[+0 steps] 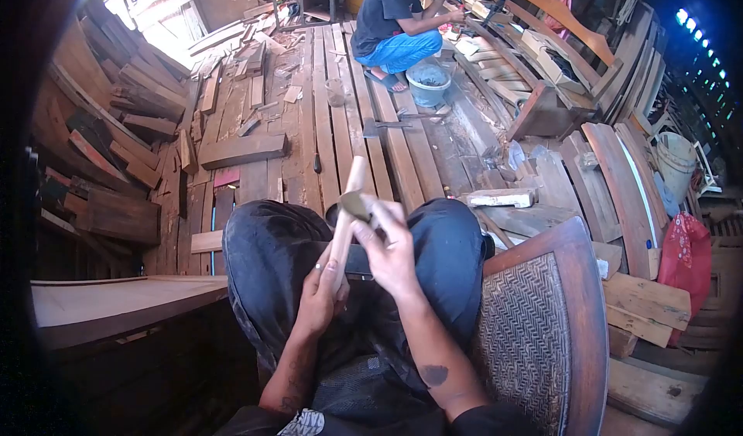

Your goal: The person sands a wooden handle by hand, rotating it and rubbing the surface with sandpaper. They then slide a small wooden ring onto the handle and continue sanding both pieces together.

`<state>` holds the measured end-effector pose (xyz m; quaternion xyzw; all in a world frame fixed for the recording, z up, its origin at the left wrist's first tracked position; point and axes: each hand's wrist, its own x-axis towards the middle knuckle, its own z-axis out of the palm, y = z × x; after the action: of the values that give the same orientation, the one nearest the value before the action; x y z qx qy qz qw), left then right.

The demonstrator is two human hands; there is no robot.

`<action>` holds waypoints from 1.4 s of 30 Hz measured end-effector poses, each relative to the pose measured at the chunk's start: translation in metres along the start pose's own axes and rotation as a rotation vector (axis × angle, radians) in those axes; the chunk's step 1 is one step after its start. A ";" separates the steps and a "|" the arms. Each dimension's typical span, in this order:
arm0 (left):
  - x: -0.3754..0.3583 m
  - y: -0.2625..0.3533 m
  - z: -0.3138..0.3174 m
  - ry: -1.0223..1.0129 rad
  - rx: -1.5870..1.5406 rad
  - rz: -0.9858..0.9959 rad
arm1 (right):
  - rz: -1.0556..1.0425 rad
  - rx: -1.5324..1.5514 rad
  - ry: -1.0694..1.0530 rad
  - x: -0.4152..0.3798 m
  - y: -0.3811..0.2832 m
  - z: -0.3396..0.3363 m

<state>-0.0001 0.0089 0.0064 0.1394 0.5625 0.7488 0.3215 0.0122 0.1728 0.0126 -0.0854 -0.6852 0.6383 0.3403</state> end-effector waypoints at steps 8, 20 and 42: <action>0.002 -0.002 -0.002 0.000 -0.021 0.010 | -0.021 -0.091 -0.043 -0.007 0.006 0.000; 0.003 -0.001 -0.003 -0.006 0.077 0.022 | 0.016 -0.075 -0.005 0.000 0.005 0.000; -0.001 0.002 -0.001 -0.040 0.109 0.003 | -0.126 -0.171 0.068 0.013 -0.001 0.000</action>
<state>0.0002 0.0073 0.0079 0.1726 0.5959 0.7144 0.3237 0.0030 0.1792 0.0183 -0.0922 -0.7292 0.5515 0.3944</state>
